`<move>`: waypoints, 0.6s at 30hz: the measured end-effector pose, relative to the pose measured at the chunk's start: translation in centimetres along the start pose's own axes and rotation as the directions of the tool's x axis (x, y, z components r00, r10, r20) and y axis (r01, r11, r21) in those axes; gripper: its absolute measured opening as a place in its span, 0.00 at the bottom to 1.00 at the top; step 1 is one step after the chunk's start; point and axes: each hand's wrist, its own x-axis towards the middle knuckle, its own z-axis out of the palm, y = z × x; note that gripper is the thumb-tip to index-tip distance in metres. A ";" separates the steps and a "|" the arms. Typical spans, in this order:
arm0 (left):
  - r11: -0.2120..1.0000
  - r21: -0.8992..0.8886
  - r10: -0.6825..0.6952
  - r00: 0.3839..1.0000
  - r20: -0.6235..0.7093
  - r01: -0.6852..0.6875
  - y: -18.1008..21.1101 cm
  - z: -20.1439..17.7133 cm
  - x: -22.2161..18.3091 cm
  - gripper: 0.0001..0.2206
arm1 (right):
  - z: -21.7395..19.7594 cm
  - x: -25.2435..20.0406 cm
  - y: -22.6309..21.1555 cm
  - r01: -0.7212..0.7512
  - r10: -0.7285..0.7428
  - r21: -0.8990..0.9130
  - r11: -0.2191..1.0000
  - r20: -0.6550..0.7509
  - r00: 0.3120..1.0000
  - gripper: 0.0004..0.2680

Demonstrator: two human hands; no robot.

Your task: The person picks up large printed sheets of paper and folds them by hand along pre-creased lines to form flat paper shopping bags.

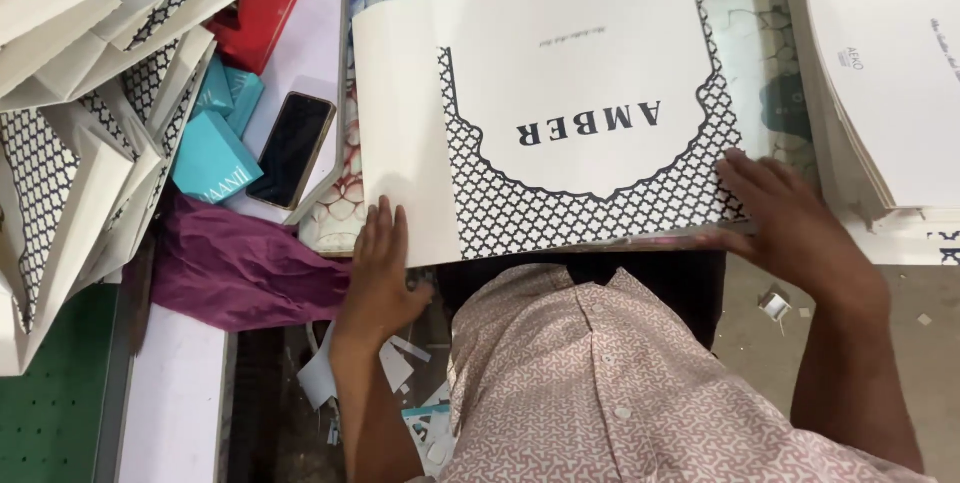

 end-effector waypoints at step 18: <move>0.997 0.023 -0.069 0.977 -0.200 0.075 1.8 5.4 6.7 0.37 | 11.0 14.5 5.6 -0.237 0.187 0.114 0.965 0.336 0.923 0.37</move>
